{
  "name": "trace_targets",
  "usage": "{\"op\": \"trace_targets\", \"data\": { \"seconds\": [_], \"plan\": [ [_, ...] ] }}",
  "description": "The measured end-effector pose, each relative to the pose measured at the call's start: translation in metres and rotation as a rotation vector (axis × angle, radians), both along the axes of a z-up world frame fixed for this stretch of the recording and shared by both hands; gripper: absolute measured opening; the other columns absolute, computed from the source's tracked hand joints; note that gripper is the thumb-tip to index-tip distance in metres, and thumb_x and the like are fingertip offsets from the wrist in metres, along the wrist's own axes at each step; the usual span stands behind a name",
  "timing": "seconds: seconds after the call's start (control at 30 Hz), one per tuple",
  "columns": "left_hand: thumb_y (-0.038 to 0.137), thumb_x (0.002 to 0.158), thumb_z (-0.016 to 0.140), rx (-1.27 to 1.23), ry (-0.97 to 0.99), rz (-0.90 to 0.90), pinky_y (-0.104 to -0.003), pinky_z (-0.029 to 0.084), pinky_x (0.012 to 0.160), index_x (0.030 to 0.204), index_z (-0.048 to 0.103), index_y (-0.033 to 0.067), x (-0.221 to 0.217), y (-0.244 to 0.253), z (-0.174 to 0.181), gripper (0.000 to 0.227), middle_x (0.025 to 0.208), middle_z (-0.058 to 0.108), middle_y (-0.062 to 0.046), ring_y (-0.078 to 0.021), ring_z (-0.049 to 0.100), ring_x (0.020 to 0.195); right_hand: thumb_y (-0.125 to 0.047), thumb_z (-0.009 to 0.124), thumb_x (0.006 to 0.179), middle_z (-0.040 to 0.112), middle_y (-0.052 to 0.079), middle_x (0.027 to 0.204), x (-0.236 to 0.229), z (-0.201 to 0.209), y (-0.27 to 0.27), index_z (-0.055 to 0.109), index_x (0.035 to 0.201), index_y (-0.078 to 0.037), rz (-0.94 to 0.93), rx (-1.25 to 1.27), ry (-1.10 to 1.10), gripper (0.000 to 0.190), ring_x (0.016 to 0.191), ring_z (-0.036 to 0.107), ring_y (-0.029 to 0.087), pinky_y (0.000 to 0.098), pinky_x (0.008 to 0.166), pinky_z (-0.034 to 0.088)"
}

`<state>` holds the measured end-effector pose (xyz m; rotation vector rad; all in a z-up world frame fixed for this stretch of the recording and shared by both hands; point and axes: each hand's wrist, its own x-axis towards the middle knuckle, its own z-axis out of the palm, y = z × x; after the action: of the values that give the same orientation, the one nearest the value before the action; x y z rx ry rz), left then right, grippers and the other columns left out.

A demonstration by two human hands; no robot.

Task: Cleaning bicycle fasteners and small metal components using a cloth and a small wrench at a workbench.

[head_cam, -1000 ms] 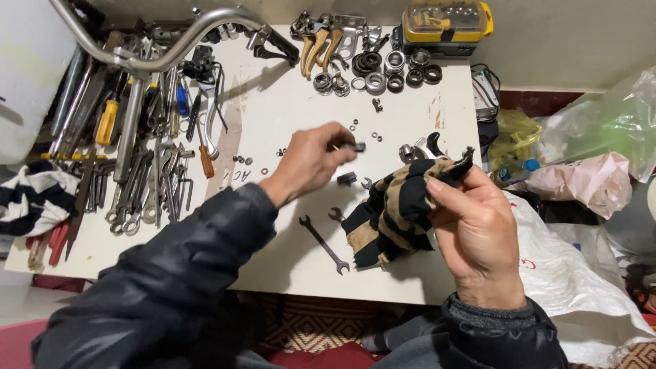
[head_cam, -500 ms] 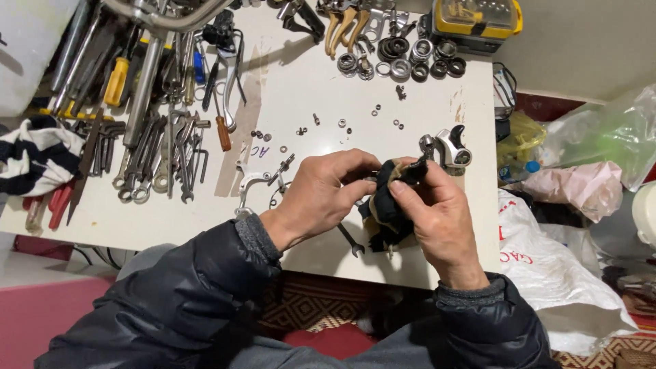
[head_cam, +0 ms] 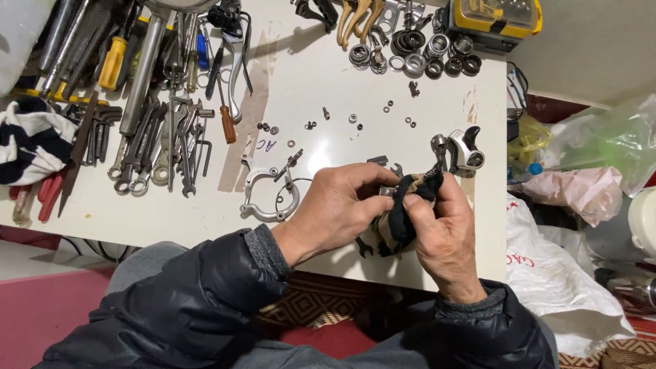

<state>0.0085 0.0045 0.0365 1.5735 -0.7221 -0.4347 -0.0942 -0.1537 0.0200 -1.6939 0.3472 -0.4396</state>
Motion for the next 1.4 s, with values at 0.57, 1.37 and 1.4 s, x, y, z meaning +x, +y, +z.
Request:
{"op": "trace_targets", "data": {
  "seconds": [0.57,1.37,1.4],
  "plan": [
    [0.004,0.091,0.069,-0.010,-0.030,-0.046,-0.041,0.066,0.072,0.115,0.072,-0.0017,0.009,0.006,0.001,0.025,0.098,0.076,-0.027,-0.0366,0.077,0.090,-0.003,0.060,0.096,0.064,0.011,0.086,0.003,-0.010,0.001,0.062,0.110,-0.002,-0.046,0.217,-0.187,0.015,0.077,0.065,0.014,0.0267,0.067,0.056],
    [0.012,0.096,0.065,0.124,-0.284,-0.108,-0.038,0.062,0.060,0.102,0.063,0.0029,0.003,0.003,-0.009,0.011,0.073,0.070,-0.013,-0.0273,0.074,0.070,0.000,0.066,0.087,0.061,0.010,0.082,0.010,-0.009,-0.001,0.069,0.107,0.004,-0.032,0.192,-0.053,0.021,0.076,0.060,0.012,0.0257,0.070,0.051],
    [0.013,0.097,0.063,0.108,-0.175,-0.120,-0.038,0.063,0.062,0.108,0.065,0.0023,0.006,0.003,-0.009,0.015,0.078,0.072,-0.015,-0.0274,0.075,0.072,0.001,0.067,0.089,0.062,0.010,0.087,0.009,-0.009,-0.003,0.069,0.112,0.004,-0.052,0.161,-0.074,0.023,0.081,0.062,0.013,0.0272,0.076,0.054]
  ]
}}
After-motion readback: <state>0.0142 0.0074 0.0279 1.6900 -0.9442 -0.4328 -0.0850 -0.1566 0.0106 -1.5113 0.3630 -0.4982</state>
